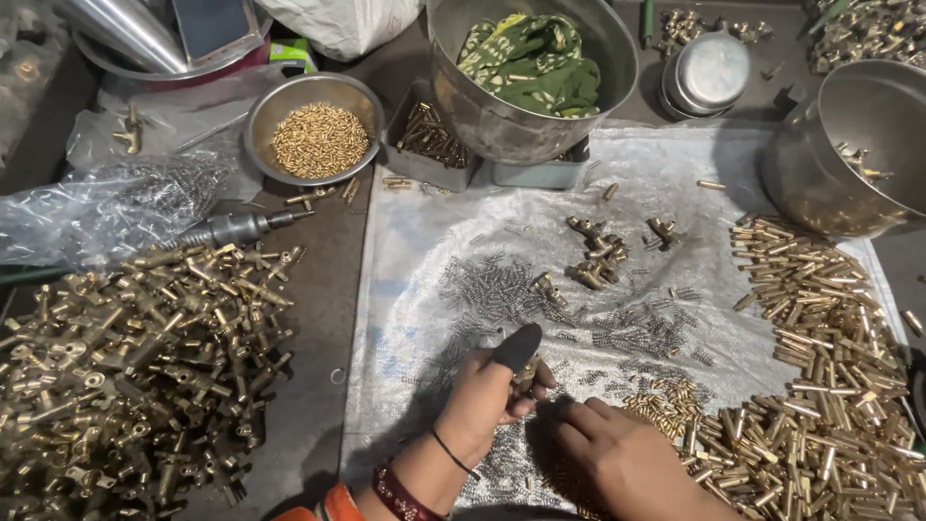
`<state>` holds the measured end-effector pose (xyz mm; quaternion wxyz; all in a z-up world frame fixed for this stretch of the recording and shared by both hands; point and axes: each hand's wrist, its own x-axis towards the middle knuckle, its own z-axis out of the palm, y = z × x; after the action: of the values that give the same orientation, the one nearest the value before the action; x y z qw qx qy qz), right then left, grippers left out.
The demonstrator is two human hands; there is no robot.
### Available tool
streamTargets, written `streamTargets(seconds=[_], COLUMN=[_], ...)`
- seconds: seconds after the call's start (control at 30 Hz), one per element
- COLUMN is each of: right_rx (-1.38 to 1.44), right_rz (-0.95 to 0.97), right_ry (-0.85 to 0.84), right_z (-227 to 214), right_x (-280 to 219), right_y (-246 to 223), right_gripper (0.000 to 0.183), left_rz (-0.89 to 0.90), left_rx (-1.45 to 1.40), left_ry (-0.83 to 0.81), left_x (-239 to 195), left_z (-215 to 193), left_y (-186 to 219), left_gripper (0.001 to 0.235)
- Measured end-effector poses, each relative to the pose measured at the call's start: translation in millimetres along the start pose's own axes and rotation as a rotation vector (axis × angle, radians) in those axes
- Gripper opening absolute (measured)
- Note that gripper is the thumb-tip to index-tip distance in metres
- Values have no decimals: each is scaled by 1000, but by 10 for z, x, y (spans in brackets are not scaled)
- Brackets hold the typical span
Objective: Assembling small brass components by manual picking and fitting of small screws and pins.
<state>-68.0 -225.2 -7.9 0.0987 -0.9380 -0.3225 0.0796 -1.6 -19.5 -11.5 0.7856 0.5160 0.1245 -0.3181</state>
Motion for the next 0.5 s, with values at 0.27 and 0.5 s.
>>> streamTargets(seconds=[0.27,0.5], right_rx=[236,520], right_rz=[223,246], right_ry=[172,456], right_z=[-393,-507], right_x=[195,418], right_y=[83,-93], right_gripper=[33,17], left_rz=[-2,-117], left_rx=[7,-210], left_ry=[-22,29], left_x=[63,322], left_z=[-51,-176], left_y=[-76,-451], left_gripper=[49,23])
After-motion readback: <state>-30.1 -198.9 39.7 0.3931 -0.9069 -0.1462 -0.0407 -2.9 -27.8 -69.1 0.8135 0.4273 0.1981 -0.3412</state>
